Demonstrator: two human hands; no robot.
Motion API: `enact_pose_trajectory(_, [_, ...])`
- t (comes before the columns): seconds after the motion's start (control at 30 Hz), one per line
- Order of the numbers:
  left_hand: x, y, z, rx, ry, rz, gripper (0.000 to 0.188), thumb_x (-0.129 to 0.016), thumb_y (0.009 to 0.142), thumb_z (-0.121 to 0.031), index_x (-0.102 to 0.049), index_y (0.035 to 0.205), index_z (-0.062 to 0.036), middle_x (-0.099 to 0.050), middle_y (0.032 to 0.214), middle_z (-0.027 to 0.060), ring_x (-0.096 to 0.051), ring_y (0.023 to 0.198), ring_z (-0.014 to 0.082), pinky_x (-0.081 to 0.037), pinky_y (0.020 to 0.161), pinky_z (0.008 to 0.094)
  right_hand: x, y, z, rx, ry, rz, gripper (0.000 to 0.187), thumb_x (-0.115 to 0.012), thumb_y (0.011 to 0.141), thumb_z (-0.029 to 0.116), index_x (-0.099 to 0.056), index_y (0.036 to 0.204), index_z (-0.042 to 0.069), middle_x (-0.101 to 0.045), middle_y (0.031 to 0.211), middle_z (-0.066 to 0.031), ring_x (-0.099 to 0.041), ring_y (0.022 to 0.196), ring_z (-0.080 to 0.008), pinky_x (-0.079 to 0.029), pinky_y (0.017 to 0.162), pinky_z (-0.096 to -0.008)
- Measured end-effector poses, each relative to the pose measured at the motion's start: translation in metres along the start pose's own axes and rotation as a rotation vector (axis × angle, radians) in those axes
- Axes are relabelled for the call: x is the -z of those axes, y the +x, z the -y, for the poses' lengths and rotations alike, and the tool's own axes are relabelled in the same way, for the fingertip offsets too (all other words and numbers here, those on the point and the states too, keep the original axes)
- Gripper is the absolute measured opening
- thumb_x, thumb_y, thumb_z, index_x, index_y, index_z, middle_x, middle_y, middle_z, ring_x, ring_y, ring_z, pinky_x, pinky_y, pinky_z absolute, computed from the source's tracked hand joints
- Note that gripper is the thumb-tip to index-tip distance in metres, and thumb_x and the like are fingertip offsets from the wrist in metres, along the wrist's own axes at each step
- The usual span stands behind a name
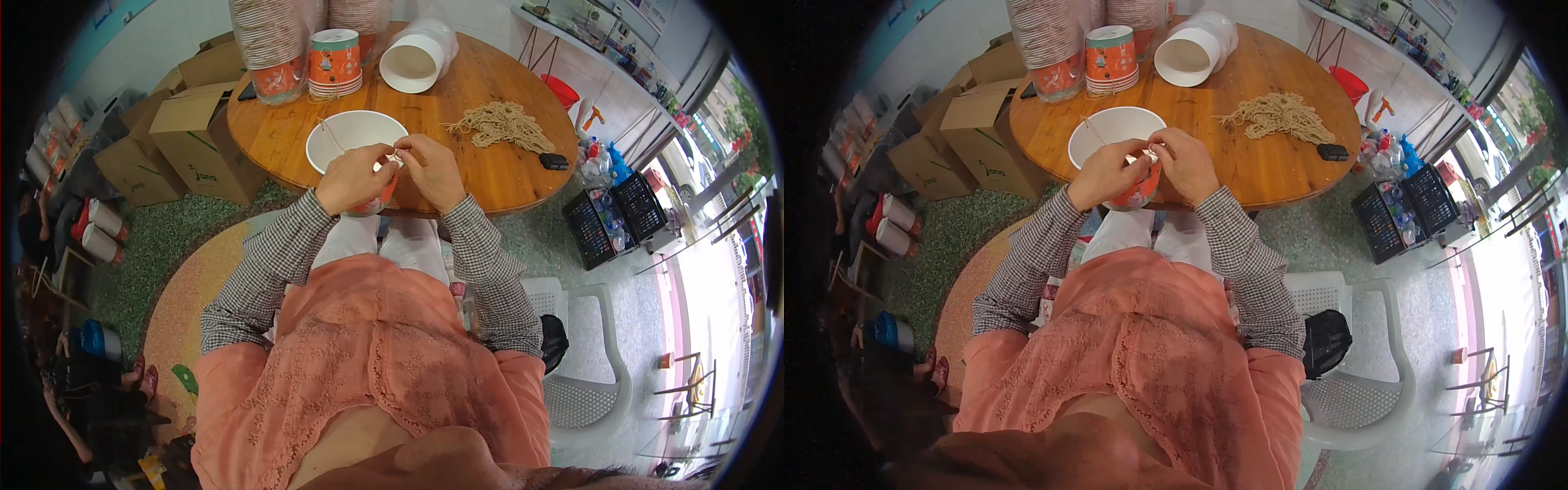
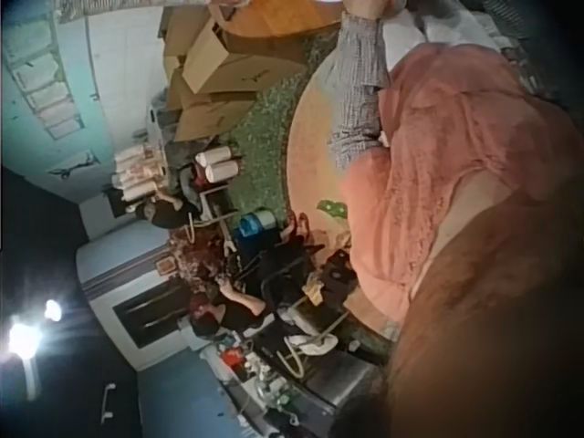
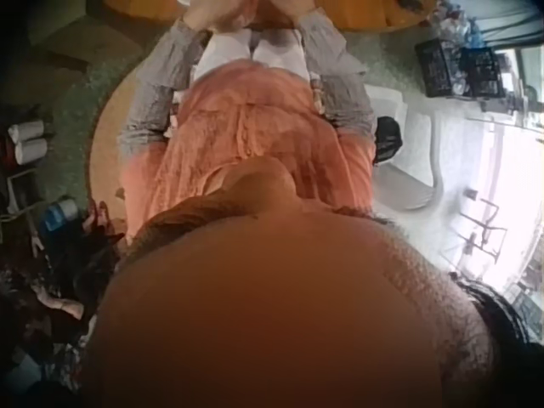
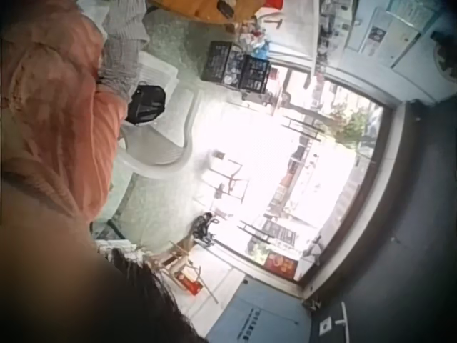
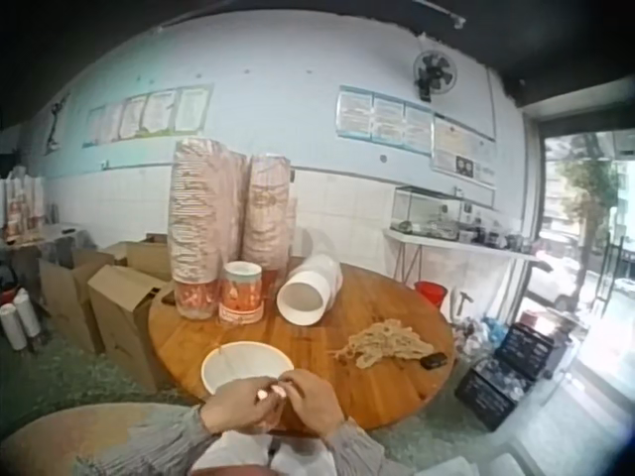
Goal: Threading an elastic band through pre-cut holes in a paper bowl to assemble a handle.
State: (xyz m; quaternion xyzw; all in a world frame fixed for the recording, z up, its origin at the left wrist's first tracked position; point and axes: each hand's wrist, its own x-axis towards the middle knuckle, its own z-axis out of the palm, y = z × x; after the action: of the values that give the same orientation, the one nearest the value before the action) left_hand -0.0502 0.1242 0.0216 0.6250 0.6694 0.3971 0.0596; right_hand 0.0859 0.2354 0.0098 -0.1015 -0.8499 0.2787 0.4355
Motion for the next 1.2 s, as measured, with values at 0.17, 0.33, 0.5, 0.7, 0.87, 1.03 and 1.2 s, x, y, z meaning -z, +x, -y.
enact_pose_trajectory(0.17, [0.003,0.022,0.017,-0.072,0.057,0.293,0.033,-0.054,0.085,-0.03,-0.069,0.093,-0.0009,-0.068,0.083,0.0196,-0.065,0.077,0.0349,-0.05,0.072,0.0402,-0.002,-0.003,-0.003,-0.005,-0.001,-0.017,0.013,-0.06,0.085,0.01,-0.062,0.094,0.002,-0.063,0.089,-0.0149,-0.062,0.081,-0.0307,-0.049,0.071,-0.0369])
enact_pose_trajectory(0.33, [0.009,0.021,0.015,-0.044,-0.013,0.285,0.026,-0.059,0.08,-0.023,-0.07,0.081,0.0,-0.068,0.076,0.0177,-0.065,0.07,0.032,-0.051,0.067,0.0391,0.0,-0.004,-0.005,0.004,-0.013,-0.021,0.013,-0.06,0.085,0.01,-0.062,0.095,0.001,-0.063,0.089,-0.0148,-0.061,0.082,-0.0309,-0.049,0.072,-0.0372])
enact_pose_trajectory(0.5, [0.007,0.016,0.014,0.107,-0.065,0.178,0.015,-0.062,0.08,-0.01,-0.065,0.084,0.0038,-0.067,0.074,0.0105,-0.062,0.069,0.0147,-0.05,0.064,0.0299,0.001,-0.004,-0.005,0.024,-0.033,0.006,0.014,-0.06,0.085,0.011,-0.062,0.095,0.002,-0.063,0.089,-0.0144,-0.061,0.084,-0.031,-0.049,0.074,-0.0372])
enact_pose_trajectory(0.7, [0.0,0.011,0.012,-0.048,0.007,-0.132,0.018,-0.065,0.083,-0.021,-0.064,0.087,-0.0028,-0.066,0.08,0.0101,-0.063,0.07,0.0314,-0.048,0.063,0.0399,0.002,-0.002,-0.004,0.045,-0.035,0.047,0.015,-0.06,0.084,0.01,-0.062,0.096,0.002,-0.063,0.09,-0.0139,-0.061,0.085,-0.0299,-0.049,0.075,-0.0372])
enact_pose_trajectory(0.87, [-0.001,0.01,0.022,-0.37,0.161,-0.333,0.011,-0.066,0.08,-0.013,-0.062,0.089,-0.0066,-0.062,0.088,0.0051,-0.06,0.076,0.0287,-0.047,0.069,0.0378,-0.005,0.003,-0.002,-0.084,-0.021,0.053,0.02,-0.064,0.082,0.007,-0.062,0.1,-0.001,-0.066,0.091,-0.013,-0.064,0.085,-0.0236,-0.05,0.076,-0.0311])
enact_pose_trajectory(1.03, [-0.001,0.015,0.049,-0.564,0.261,-0.387,0.02,-0.067,0.075,-0.008,-0.063,0.094,-0.0097,-0.06,0.09,0.0025,-0.058,0.083,0.0241,-0.045,0.077,0.0345,-0.019,0.007,-0.007,-0.142,0.039,0.031,0.021,-0.065,0.081,0.009,-0.064,0.1,0.0,-0.066,0.089,-0.0112,-0.064,0.083,-0.0211,-0.05,0.074,-0.0312])
enact_pose_trajectory(1.2, [0.002,0.016,0.06,-0.69,0.263,-0.406,0.028,-0.066,0.073,-0.008,-0.064,0.101,-0.0083,-0.06,0.09,0.0057,-0.058,0.084,0.026,-0.046,0.079,0.0362,-0.018,0.018,0.001,-0.227,0.045,0.135,0.018,-0.065,0.079,0.008,-0.066,0.095,-0.001,-0.066,0.083,-0.0084,-0.061,0.076,-0.0164,-0.049,0.07,-0.0283])
